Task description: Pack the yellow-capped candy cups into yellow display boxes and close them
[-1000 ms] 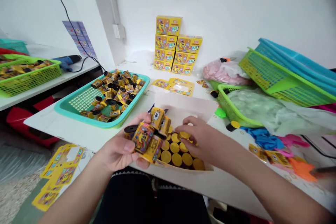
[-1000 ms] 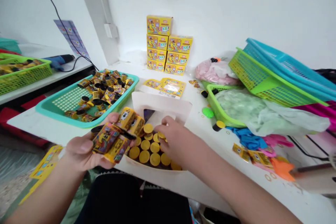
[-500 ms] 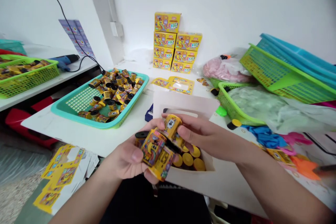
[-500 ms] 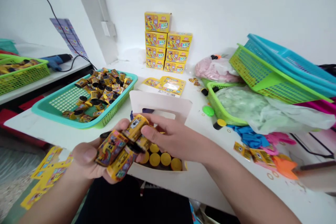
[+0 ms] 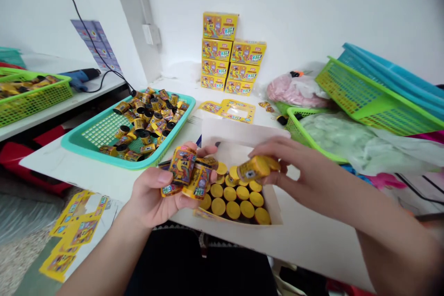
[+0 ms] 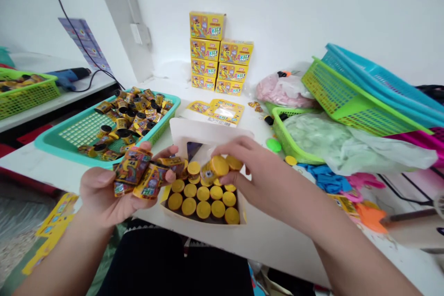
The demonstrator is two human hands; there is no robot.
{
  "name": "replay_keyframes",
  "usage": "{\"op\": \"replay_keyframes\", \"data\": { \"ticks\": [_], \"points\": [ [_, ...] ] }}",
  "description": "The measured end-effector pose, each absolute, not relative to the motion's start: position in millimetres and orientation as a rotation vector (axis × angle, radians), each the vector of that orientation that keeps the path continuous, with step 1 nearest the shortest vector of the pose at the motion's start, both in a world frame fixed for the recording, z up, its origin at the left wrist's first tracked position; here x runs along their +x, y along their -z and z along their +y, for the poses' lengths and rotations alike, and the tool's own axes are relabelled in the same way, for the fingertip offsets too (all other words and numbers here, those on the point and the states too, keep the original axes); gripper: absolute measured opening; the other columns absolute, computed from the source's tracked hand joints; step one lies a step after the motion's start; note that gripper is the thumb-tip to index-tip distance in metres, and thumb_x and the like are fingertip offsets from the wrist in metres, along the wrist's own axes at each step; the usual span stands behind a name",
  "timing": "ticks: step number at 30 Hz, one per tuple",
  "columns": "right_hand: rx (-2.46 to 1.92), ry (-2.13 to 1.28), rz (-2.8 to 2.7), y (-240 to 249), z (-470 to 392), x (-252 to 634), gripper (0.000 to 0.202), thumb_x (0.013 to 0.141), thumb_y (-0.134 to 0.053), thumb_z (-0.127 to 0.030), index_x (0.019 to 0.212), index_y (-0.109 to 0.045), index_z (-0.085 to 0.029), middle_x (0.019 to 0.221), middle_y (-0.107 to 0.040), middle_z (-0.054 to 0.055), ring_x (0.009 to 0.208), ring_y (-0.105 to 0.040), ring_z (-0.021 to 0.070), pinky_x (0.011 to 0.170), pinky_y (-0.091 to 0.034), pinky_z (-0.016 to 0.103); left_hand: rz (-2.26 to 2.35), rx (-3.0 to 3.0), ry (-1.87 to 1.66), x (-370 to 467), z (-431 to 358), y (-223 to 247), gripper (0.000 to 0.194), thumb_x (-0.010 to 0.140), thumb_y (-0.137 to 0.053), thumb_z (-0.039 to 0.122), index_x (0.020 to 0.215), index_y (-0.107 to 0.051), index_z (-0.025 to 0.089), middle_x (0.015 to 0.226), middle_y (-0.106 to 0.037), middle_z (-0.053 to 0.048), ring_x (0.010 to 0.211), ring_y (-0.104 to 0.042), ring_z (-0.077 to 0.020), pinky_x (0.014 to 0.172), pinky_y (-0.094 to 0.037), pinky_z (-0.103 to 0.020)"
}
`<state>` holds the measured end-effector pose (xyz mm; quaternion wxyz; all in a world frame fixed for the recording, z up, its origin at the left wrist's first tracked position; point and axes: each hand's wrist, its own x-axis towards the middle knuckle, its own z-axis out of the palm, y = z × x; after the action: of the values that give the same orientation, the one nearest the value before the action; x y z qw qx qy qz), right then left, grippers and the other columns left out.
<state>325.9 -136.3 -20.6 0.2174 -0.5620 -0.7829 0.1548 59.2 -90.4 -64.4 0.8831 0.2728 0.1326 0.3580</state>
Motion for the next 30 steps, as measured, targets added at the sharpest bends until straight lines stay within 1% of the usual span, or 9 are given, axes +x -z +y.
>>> {"op": "replay_keyframes", "data": {
  "ticks": [3, 6, 11, 15, 20, 22, 24, 27, 30],
  "points": [
    [-1.681, -0.248, -2.431, 26, -143, 324, 0.034, 0.083, -0.060, -0.011, 0.110, -0.065, -0.029, 0.108, -0.061, 0.007, 0.102, -0.059, 0.0256, 0.088, -0.050, 0.045, 0.278, 0.576, -0.733, 56, -92, 66, 0.071, 0.059, -0.078, 0.022, 0.126, -0.056, 0.026, 0.135, -0.052, -0.013, 0.100, -0.065, -0.0289, 0.050, -0.054, -0.017],
    [-1.834, -0.026, -2.541, 35, -144, 313, 0.027, 0.081, -0.064, -0.012, 0.103, -0.069, -0.026, 0.102, -0.063, 0.008, 0.104, -0.056, 0.0302, 0.086, -0.049, 0.047, 0.280, 0.613, -0.713, 53, -94, 70, 0.059, 0.063, -0.078, 0.020, 0.118, -0.061, 0.025, 0.133, -0.052, -0.011, 0.101, -0.066, -0.0278, 0.055, -0.058, -0.019],
    [-2.078, 0.390, -2.461, 50, -142, 292, 0.016, 0.087, -0.063, -0.023, 0.102, -0.069, -0.022, 0.101, -0.065, 0.013, 0.104, -0.056, 0.0368, 0.077, -0.048, 0.048, 0.263, 0.671, -0.690, 49, -98, 71, 0.040, 0.068, -0.077, 0.019, 0.105, -0.067, 0.025, 0.125, -0.054, -0.007, 0.107, -0.063, -0.0272, 0.062, -0.060, -0.020],
    [-2.101, 0.477, -2.393, 61, -143, 291, 0.028, 0.085, -0.067, -0.030, 0.110, -0.063, -0.018, 0.109, -0.065, 0.013, 0.104, -0.057, 0.0358, 0.078, -0.049, 0.047, 0.270, 0.695, -0.697, 47, -101, 68, 0.039, 0.068, -0.078, 0.019, 0.105, -0.068, 0.025, 0.127, -0.053, -0.006, 0.105, -0.064, -0.0262, 0.066, -0.061, -0.023],
    [-2.093, 0.467, -2.374, 64, -141, 298, 0.019, 0.081, -0.068, -0.016, 0.099, -0.062, -0.017, 0.105, -0.065, 0.012, 0.098, -0.059, 0.0351, 0.077, -0.049, 0.048, 0.244, 0.671, -0.694, 50, -100, 69, 0.038, 0.068, -0.078, 0.019, 0.104, -0.069, 0.027, 0.124, -0.057, -0.006, 0.105, -0.065, -0.0278, 0.065, -0.061, -0.024],
    [-2.027, 0.338, -2.294, 58, -140, 296, 0.009, 0.086, -0.061, -0.016, 0.095, -0.062, -0.015, 0.103, -0.064, 0.013, 0.099, -0.058, 0.0344, 0.083, -0.049, 0.050, 0.204, 0.630, -0.669, 53, -101, 69, 0.038, 0.068, -0.077, 0.020, 0.104, -0.069, 0.029, 0.121, -0.060, -0.005, 0.104, -0.066, -0.0281, 0.062, -0.060, -0.023],
    [-1.838, 0.011, -2.187, 49, -142, 291, 0.015, 0.094, -0.049, -0.019, 0.101, -0.062, -0.015, 0.107, -0.063, 0.014, 0.105, -0.058, 0.0303, 0.093, -0.046, 0.049, 0.153, 0.564, -0.625, 57, -102, 68, 0.037, 0.066, -0.078, 0.022, 0.101, -0.069, 0.030, 0.119, -0.062, -0.005, 0.103, -0.067, -0.0279, 0.058, -0.058, -0.020],
    [-1.424, -0.858, -2.006, 37, -147, 284, 0.030, 0.101, -0.039, -0.036, 0.125, -0.052, -0.023, 0.116, -0.062, 0.009, 0.107, -0.060, 0.0219, 0.093, -0.049, 0.040, 0.115, 0.496, -0.554, 63, -105, 67, 0.038, 0.062, -0.079, 0.022, 0.098, -0.068, 0.029, 0.112, -0.066, -0.006, 0.096, -0.069, -0.0267, 0.053, -0.053, -0.018],
    [-1.070, -1.528, -1.724, 36, -147, 280, 0.049, 0.093, -0.050, -0.055, 0.133, -0.045, -0.028, 0.125, -0.060, 0.007, 0.105, -0.062, 0.0180, 0.089, -0.052, 0.034, 0.104, 0.495, -0.526, 67, -106, 67, 0.039, 0.062, -0.078, 0.021, 0.099, -0.067, 0.030, 0.104, -0.069, -0.005, 0.086, -0.069, -0.0226, 0.052, -0.048, -0.016]
  ]
}}
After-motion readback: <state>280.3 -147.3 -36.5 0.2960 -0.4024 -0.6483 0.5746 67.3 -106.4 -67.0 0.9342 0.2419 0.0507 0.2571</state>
